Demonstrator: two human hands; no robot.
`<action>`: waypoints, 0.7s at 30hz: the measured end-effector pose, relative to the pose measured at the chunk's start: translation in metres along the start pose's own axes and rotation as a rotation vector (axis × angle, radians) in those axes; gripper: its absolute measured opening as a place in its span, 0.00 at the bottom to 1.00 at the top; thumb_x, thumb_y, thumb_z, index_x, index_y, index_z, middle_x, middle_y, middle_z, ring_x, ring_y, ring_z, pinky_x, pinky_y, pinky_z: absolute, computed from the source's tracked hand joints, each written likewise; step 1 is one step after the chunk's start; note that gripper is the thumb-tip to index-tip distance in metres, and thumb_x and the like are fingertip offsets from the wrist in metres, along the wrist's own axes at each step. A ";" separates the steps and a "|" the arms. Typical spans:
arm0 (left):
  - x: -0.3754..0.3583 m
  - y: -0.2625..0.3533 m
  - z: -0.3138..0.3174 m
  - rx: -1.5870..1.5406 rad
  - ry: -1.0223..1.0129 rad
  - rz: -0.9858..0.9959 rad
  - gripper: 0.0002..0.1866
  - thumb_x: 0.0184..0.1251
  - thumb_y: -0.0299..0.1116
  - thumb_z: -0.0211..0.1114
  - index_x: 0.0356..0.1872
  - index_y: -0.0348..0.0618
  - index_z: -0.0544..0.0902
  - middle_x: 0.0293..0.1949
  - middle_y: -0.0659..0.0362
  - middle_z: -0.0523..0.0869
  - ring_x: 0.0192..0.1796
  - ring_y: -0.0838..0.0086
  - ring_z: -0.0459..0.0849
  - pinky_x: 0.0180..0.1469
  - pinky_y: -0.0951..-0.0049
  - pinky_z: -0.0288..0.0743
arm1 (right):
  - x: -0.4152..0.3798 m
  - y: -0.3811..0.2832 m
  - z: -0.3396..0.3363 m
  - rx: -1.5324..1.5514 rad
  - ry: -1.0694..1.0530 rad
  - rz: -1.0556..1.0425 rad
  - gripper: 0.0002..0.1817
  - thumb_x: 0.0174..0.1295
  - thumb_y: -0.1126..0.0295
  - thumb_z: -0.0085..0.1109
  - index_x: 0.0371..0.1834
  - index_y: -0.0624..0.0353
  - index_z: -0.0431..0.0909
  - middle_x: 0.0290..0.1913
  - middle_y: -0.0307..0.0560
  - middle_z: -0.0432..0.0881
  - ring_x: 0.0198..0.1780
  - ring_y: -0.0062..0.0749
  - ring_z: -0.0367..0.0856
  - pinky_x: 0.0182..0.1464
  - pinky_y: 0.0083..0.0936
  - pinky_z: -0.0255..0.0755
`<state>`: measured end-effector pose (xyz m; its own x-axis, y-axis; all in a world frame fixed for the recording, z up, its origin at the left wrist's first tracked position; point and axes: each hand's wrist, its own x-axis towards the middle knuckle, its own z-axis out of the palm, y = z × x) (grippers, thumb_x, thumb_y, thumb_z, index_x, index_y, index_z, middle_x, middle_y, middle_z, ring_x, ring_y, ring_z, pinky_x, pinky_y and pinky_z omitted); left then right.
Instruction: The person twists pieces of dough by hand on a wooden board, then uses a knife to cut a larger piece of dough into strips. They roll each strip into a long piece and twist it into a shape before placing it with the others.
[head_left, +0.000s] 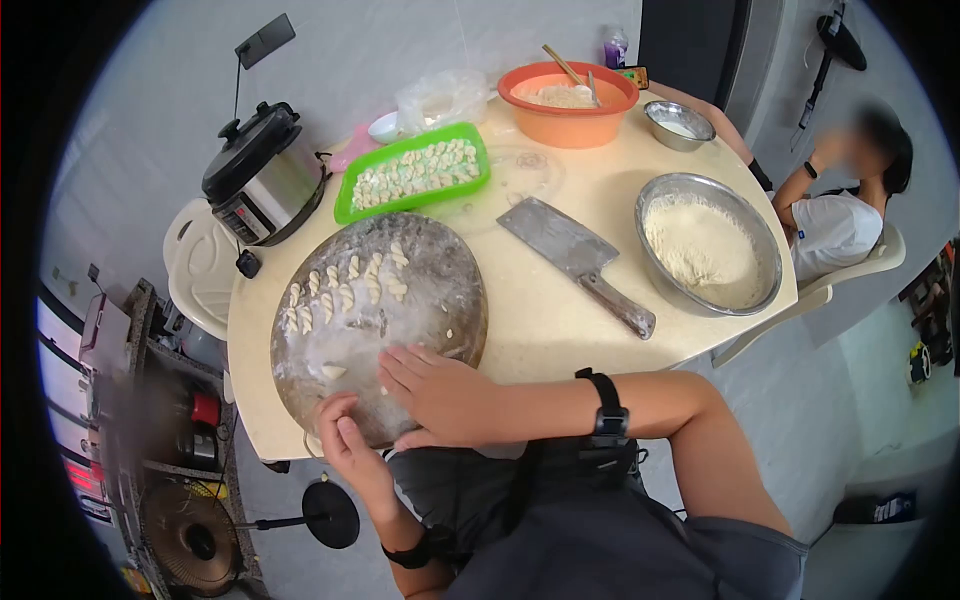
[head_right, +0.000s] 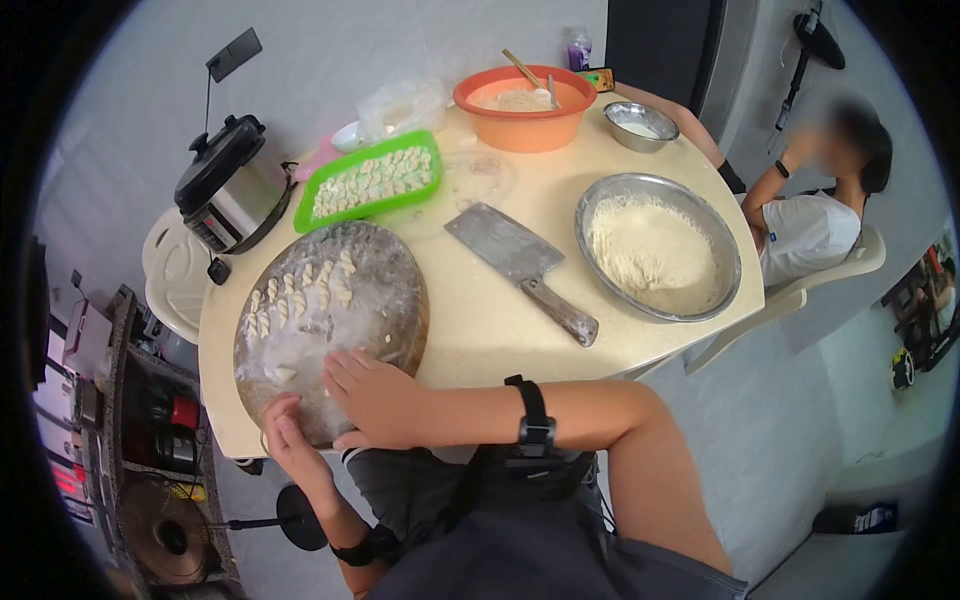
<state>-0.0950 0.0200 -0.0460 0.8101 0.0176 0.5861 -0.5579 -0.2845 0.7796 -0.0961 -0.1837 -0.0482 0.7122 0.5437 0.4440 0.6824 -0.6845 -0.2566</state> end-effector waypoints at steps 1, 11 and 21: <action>0.002 0.002 0.000 0.012 -0.021 0.003 0.17 0.90 0.39 0.54 0.51 0.33 0.82 0.53 0.50 0.85 0.60 0.61 0.82 0.67 0.63 0.74 | 0.010 0.008 0.007 0.014 0.008 -0.010 0.54 0.76 0.35 0.57 0.81 0.81 0.64 0.84 0.78 0.64 0.88 0.68 0.59 0.89 0.56 0.51; 0.001 0.006 -0.004 -0.036 -0.052 0.005 0.15 0.89 0.38 0.56 0.51 0.34 0.82 0.53 0.50 0.85 0.58 0.62 0.82 0.66 0.64 0.74 | -0.005 -0.003 -0.008 -0.058 0.030 -0.021 0.53 0.74 0.35 0.60 0.80 0.79 0.67 0.84 0.76 0.65 0.87 0.67 0.60 0.88 0.56 0.54; 0.001 0.005 -0.005 -0.057 -0.083 0.009 0.16 0.89 0.39 0.57 0.50 0.33 0.82 0.53 0.50 0.85 0.58 0.61 0.83 0.66 0.64 0.74 | 0.027 0.008 0.018 -0.110 0.019 0.025 0.53 0.75 0.34 0.59 0.79 0.79 0.67 0.83 0.78 0.66 0.86 0.67 0.63 0.88 0.56 0.54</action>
<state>-0.0975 0.0233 -0.0402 0.8157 -0.0647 0.5748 -0.5727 -0.2296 0.7870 -0.0685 -0.1662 -0.0538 0.7249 0.5173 0.4550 0.6415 -0.7475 -0.1722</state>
